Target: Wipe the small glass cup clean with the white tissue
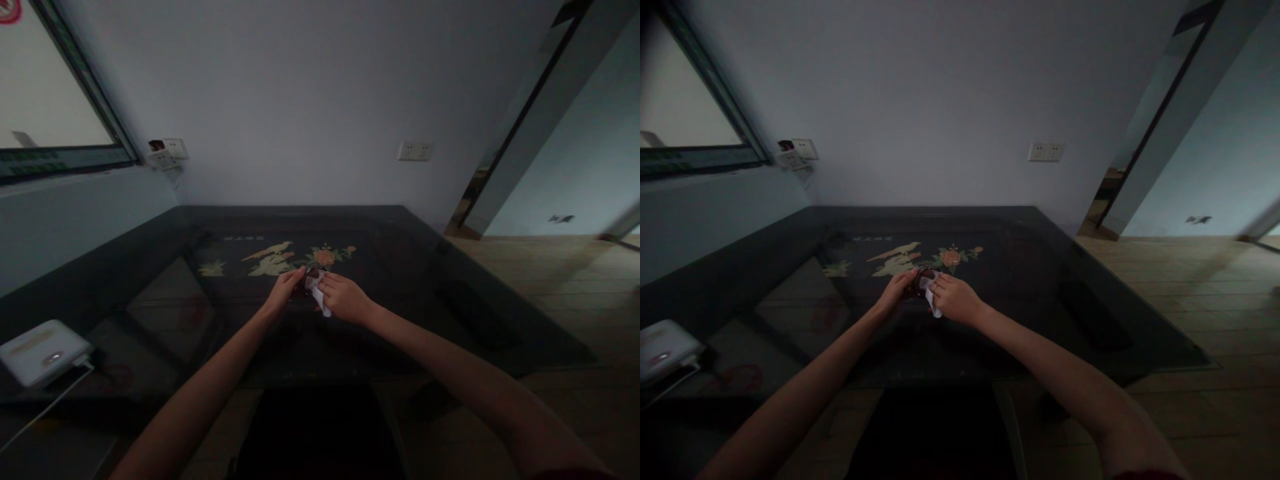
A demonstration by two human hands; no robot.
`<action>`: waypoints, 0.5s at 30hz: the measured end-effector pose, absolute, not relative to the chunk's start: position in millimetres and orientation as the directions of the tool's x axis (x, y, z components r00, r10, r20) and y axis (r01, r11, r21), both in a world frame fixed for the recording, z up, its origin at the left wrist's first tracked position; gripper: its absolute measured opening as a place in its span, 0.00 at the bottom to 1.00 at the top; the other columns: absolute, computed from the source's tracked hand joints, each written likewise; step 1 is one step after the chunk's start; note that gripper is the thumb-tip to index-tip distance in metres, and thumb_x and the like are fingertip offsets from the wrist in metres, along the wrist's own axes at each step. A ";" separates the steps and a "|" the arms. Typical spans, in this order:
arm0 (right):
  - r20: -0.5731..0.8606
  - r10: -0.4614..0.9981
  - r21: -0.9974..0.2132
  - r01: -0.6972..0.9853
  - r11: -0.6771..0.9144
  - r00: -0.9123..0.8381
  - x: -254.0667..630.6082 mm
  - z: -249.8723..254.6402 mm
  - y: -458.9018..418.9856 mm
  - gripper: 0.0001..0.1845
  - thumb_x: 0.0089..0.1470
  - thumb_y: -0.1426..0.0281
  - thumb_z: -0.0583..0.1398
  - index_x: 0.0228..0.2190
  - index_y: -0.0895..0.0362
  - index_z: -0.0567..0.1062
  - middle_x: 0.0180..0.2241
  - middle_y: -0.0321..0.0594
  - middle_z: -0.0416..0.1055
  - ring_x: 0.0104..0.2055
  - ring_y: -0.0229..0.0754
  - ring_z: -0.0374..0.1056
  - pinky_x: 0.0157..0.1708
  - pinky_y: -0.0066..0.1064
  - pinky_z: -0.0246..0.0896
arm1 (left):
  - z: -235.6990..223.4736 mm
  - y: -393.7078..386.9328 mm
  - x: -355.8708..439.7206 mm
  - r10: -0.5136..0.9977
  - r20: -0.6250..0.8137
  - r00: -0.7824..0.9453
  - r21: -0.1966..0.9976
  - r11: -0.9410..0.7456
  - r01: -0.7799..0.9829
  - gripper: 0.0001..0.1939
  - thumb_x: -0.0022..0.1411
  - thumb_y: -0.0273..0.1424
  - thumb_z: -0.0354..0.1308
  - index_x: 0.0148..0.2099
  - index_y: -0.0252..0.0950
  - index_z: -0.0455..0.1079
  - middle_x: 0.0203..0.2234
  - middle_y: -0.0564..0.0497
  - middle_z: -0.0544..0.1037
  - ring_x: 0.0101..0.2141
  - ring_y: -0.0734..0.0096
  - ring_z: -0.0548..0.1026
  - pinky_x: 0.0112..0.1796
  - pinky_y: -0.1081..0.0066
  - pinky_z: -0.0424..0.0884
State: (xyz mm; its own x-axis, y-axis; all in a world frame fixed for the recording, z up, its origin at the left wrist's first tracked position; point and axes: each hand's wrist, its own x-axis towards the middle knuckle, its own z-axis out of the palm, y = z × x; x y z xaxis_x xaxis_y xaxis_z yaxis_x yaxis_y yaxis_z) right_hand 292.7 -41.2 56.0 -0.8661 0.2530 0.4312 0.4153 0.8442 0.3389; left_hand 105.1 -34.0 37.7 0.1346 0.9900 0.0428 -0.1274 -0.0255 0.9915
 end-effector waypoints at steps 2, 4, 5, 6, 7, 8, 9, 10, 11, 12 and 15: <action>0.437 0.346 0.292 0.495 0.818 -0.830 285.7 56.6 -47.4 0.15 0.54 0.65 0.61 0.35 0.65 0.78 0.38 0.53 0.76 0.46 0.50 0.69 0.53 0.40 0.59 | 41.2 -35.3 104.7 0.992 0.044 0.115 0.991 -0.029 -0.129 0.25 0.48 0.51 0.61 0.34 0.32 0.73 0.19 0.55 0.67 0.21 0.76 0.64 0.24 0.75 0.61; 0.458 0.473 0.207 0.607 0.767 -0.753 277.0 56.1 -54.9 0.15 0.53 0.64 0.61 0.34 0.66 0.77 0.39 0.55 0.75 0.44 0.51 0.70 0.50 0.41 0.62 | 44.5 -36.8 105.8 0.992 0.069 0.101 0.988 -0.054 -0.146 0.25 0.47 0.51 0.62 0.33 0.32 0.72 0.19 0.55 0.66 0.22 0.76 0.63 0.25 0.75 0.61; 0.467 0.535 0.148 0.659 0.737 -0.703 272.2 55.6 -58.4 0.16 0.53 0.64 0.61 0.34 0.66 0.77 0.37 0.55 0.75 0.43 0.51 0.70 0.48 0.40 0.63 | 45.7 -37.4 106.7 0.992 0.091 0.091 0.985 -0.077 -0.154 0.24 0.48 0.51 0.62 0.33 0.32 0.72 0.20 0.55 0.66 0.22 0.76 0.63 0.25 0.75 0.60; 0.475 0.594 0.078 0.704 0.706 -0.649 267.3 55.0 -61.4 0.16 0.53 0.63 0.60 0.34 0.66 0.77 0.37 0.55 0.75 0.42 0.51 0.71 0.46 0.40 0.64 | 46.5 -37.9 107.8 0.990 0.119 0.079 0.982 -0.105 -0.156 0.23 0.48 0.50 0.62 0.32 0.32 0.72 0.20 0.55 0.66 0.22 0.77 0.62 0.24 0.76 0.59; 0.483 0.652 -0.001 0.744 0.668 -0.585 262.5 54.4 -63.9 0.17 0.54 0.62 0.60 0.35 0.66 0.76 0.36 0.55 0.75 0.40 0.50 0.71 0.44 0.39 0.65 | 46.8 -38.3 109.0 0.987 0.149 0.067 0.979 -0.137 -0.152 0.23 0.48 0.49 0.62 0.32 0.32 0.71 0.20 0.55 0.66 0.22 0.77 0.62 0.24 0.76 0.58; 0.482 0.703 -0.080 0.772 0.630 -0.524 257.9 53.9 -65.6 0.18 0.54 0.61 0.60 0.36 0.65 0.75 0.35 0.54 0.75 0.39 0.50 0.72 0.41 0.38 0.66 | 46.7 -38.3 110.2 0.982 0.179 0.056 0.975 -0.170 -0.142 0.22 0.49 0.48 0.62 0.31 0.32 0.71 0.20 0.55 0.66 0.22 0.77 0.62 0.24 0.76 0.58; 0.478 0.747 -0.159 0.791 0.591 -0.462 253.8 53.5 -66.5 0.19 0.54 0.60 0.59 0.37 0.64 0.74 0.34 0.53 0.75 0.37 0.50 0.72 0.38 0.36 0.66 | 46.1 -38.2 111.3 0.977 0.209 0.043 0.971 -0.202 -0.128 0.21 0.49 0.47 0.62 0.31 0.32 0.71 0.21 0.55 0.67 0.23 0.77 0.62 0.24 0.76 0.57; 0.473 0.782 -0.235 0.798 0.556 -0.406 250.3 53.1 -66.7 0.19 0.54 0.59 0.59 0.38 0.63 0.74 0.33 0.52 0.76 0.36 0.50 0.73 0.35 0.35 0.66 | 45.2 -38.0 112.3 0.971 0.235 0.034 0.967 -0.230 -0.111 0.20 0.50 0.47 0.62 0.31 0.32 0.71 0.21 0.55 0.67 0.23 0.76 0.62 0.24 0.76 0.57; 0.465 0.809 -0.305 0.794 0.527 -0.359 247.5 52.8 -66.4 0.19 0.54 0.59 0.60 0.39 0.62 0.73 0.33 0.50 0.76 0.35 0.49 0.73 0.33 0.34 0.66 | 44.1 -37.6 113.1 0.967 0.255 0.027 0.963 -0.251 -0.094 0.20 0.50 0.46 0.62 0.32 0.32 0.71 0.22 0.54 0.68 0.24 0.76 0.63 0.25 0.76 0.57; 0.458 0.830 -0.369 0.781 0.505 -0.320 245.6 52.5 -65.5 0.19 0.53 0.59 0.60 0.40 0.61 0.72 0.34 0.50 0.76 0.35 0.49 0.73 0.32 0.34 0.66 | 42.9 -37.1 113.8 0.962 0.271 0.022 0.960 -0.268 -0.080 0.19 0.51 0.46 0.61 0.33 0.32 0.72 0.24 0.54 0.69 0.26 0.75 0.63 0.26 0.76 0.58; 0.436 0.859 -0.500 0.722 0.479 -0.268 244.7 51.5 -62.1 0.19 0.52 0.60 0.62 0.42 0.60 0.72 0.35 0.47 0.77 0.37 0.49 0.74 0.32 0.32 0.65 | 39.3 -36.0 114.9 0.958 0.286 0.015 0.956 -0.284 -0.075 0.18 0.52 0.44 0.61 0.35 0.33 0.72 0.26 0.53 0.71 0.28 0.73 0.65 0.28 0.76 0.59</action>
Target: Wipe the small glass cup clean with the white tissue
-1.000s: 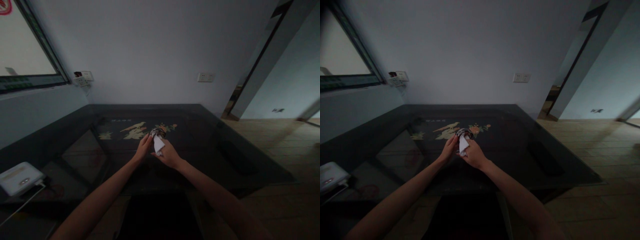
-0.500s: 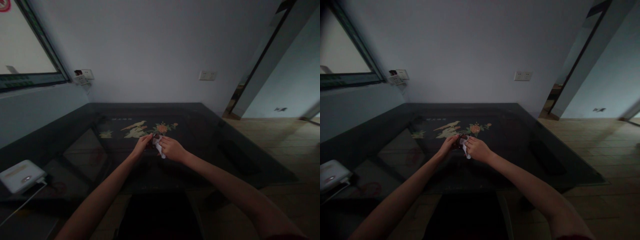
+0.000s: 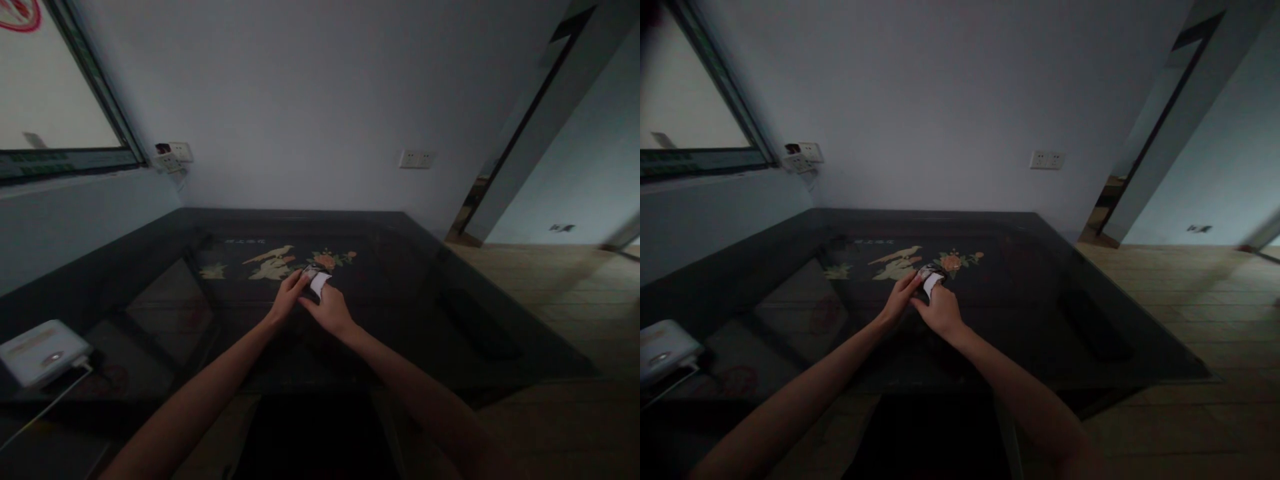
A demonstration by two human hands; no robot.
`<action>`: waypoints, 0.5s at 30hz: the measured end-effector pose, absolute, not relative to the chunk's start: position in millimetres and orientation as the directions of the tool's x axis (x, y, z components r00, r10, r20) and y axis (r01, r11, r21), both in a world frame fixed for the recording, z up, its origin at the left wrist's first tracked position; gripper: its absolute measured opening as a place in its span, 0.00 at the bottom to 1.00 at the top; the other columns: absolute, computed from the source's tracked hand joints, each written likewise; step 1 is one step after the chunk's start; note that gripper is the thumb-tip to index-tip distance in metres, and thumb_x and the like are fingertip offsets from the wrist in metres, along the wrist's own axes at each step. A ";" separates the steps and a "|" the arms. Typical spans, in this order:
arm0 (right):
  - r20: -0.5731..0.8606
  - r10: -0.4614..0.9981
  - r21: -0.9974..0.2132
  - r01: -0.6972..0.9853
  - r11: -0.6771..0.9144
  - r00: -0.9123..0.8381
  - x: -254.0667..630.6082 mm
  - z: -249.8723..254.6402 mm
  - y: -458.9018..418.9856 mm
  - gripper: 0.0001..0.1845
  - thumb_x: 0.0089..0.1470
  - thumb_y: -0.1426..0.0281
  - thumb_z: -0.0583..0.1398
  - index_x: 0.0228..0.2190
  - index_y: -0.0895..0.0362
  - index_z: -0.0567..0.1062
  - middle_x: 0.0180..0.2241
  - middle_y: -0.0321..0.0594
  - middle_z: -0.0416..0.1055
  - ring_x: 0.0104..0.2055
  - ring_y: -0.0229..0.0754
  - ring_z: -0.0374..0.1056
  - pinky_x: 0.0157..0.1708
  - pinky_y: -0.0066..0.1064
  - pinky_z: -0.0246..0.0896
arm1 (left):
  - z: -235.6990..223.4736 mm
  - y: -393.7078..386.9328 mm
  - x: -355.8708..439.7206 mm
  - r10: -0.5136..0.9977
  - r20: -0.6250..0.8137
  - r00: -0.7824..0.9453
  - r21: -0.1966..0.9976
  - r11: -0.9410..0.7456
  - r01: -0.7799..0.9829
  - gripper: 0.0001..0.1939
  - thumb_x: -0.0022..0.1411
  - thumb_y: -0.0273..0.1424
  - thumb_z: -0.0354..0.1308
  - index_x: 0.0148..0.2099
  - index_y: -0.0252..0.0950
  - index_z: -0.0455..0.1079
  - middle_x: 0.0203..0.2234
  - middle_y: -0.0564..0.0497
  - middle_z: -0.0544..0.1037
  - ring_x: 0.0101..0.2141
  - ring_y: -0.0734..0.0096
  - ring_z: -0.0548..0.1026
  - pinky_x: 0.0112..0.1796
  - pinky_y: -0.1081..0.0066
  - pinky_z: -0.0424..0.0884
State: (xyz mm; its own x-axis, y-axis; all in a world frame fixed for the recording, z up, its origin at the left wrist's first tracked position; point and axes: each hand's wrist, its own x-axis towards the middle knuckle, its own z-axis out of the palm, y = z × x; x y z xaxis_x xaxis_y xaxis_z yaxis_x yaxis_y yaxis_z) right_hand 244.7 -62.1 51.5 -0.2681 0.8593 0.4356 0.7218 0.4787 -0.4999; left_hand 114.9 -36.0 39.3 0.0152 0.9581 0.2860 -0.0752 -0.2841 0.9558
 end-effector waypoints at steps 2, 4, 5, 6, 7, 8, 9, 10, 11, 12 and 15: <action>0.423 0.859 -0.505 0.712 0.488 -0.288 247.8 50.4 -60.8 0.18 0.52 0.61 0.62 0.40 0.60 0.72 0.34 0.46 0.77 0.36 0.48 0.74 0.32 0.32 0.65 | 38.1 -35.9 114.9 0.965 0.261 0.029 0.961 -0.257 -0.106 0.18 0.52 0.44 0.61 0.36 0.33 0.72 0.26 0.53 0.71 0.27 0.74 0.64 0.28 0.76 0.59; 0.436 0.826 -0.442 0.715 0.542 -0.357 253.4 49.1 -60.4 0.16 0.52 0.61 0.61 0.38 0.60 0.73 0.35 0.47 0.77 0.36 0.48 0.74 0.33 0.32 0.66 | 38.1 -36.4 114.7 0.975 0.216 0.053 0.967 -0.207 -0.146 0.19 0.51 0.45 0.62 0.37 0.33 0.72 0.25 0.54 0.70 0.26 0.75 0.64 0.26 0.76 0.57; 0.446 0.799 -0.393 0.714 0.580 -0.404 256.9 48.3 -60.3 0.16 0.53 0.60 0.61 0.37 0.60 0.73 0.35 0.47 0.76 0.37 0.47 0.74 0.35 0.32 0.66 | 38.5 -36.6 114.5 0.979 0.194 0.066 0.970 -0.182 -0.162 0.20 0.51 0.45 0.62 0.37 0.33 0.72 0.25 0.54 0.70 0.25 0.76 0.63 0.25 0.77 0.57; 0.458 0.765 -0.336 0.708 0.621 -0.454 260.8 47.4 -59.9 0.15 0.53 0.60 0.61 0.37 0.60 0.74 0.36 0.48 0.76 0.38 0.47 0.74 0.36 0.33 0.66 | 39.0 -36.8 114.2 0.981 0.177 0.076 0.971 -0.162 -0.176 0.21 0.50 0.46 0.62 0.37 0.33 0.72 0.24 0.54 0.70 0.24 0.77 0.63 0.24 0.77 0.57; 0.469 0.723 -0.271 0.697 0.664 -0.507 264.9 46.4 -58.9 0.15 0.54 0.61 0.61 0.38 0.60 0.74 0.37 0.49 0.76 0.40 0.47 0.73 0.39 0.33 0.66 | 39.3 -36.9 114.0 0.983 0.164 0.084 0.971 -0.146 -0.188 0.21 0.50 0.46 0.62 0.37 0.32 0.72 0.23 0.54 0.70 0.24 0.77 0.63 0.24 0.77 0.57; 0.475 0.679 -0.199 0.683 0.702 -0.559 269.1 45.3 -57.4 0.15 0.54 0.62 0.61 0.38 0.61 0.74 0.39 0.50 0.75 0.42 0.47 0.73 0.42 0.33 0.66 | 39.5 -36.7 113.6 0.984 0.151 0.092 0.971 -0.131 -0.200 0.22 0.49 0.47 0.63 0.36 0.32 0.73 0.23 0.55 0.70 0.23 0.78 0.63 0.24 0.77 0.57; 0.483 0.629 -0.119 0.666 0.736 -0.609 273.2 44.1 -55.2 0.14 0.54 0.65 0.60 0.39 0.62 0.74 0.40 0.51 0.75 0.43 0.47 0.72 0.45 0.34 0.66 | 39.3 -36.2 113.2 0.986 0.136 0.097 0.970 -0.113 -0.214 0.22 0.48 0.47 0.63 0.36 0.32 0.73 0.23 0.55 0.70 0.23 0.78 0.63 0.25 0.77 0.58; 0.489 0.572 -0.034 0.640 0.767 -0.659 277.1 42.9 -52.3 0.13 0.55 0.68 0.60 0.41 0.63 0.74 0.40 0.51 0.75 0.44 0.47 0.72 0.48 0.35 0.64 | 38.7 -35.4 112.6 0.988 0.117 0.100 0.970 -0.093 -0.224 0.23 0.47 0.48 0.64 0.35 0.32 0.73 0.23 0.54 0.71 0.23 0.77 0.65 0.25 0.77 0.60; 0.492 0.508 0.050 0.606 0.794 -0.707 280.7 41.8 -48.8 0.12 0.55 0.72 0.58 0.42 0.64 0.73 0.41 0.51 0.75 0.45 0.46 0.72 0.50 0.35 0.63 | 37.8 -34.4 112.0 0.990 0.093 0.102 0.971 -0.067 -0.229 0.24 0.46 0.48 0.64 0.35 0.32 0.73 0.24 0.54 0.71 0.24 0.76 0.66 0.26 0.76 0.61; 0.492 0.446 0.125 0.567 0.814 -0.748 284.0 41.0 -45.0 0.11 0.56 0.76 0.57 0.42 0.64 0.74 0.40 0.50 0.76 0.44 0.44 0.72 0.52 0.35 0.62 | 36.7 -33.2 111.1 0.993 0.064 0.100 0.973 -0.040 -0.225 0.24 0.46 0.49 0.64 0.36 0.32 0.73 0.24 0.53 0.72 0.24 0.75 0.67 0.26 0.76 0.62; 0.481 0.286 0.267 0.449 0.853 -0.829 291.3 40.6 -33.8 0.11 0.57 0.79 0.54 0.38 0.63 0.75 0.36 0.47 0.77 0.43 0.42 0.72 0.54 0.37 0.60 | 33.5 -29.6 108.0 0.994 -0.025 0.104 0.986 0.041 -0.162 0.27 0.46 0.51 0.62 0.37 0.31 0.74 0.22 0.52 0.72 0.22 0.75 0.67 0.24 0.75 0.63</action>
State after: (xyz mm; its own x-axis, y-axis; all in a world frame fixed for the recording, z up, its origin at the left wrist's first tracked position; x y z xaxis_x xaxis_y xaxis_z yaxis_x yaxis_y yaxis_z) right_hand 291.3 -33.8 40.6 -0.8290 0.2858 0.4807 0.4488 0.8529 0.2667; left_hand 108.0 -29.6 33.5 0.1036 0.9943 -0.0245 -0.1624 0.0412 0.9859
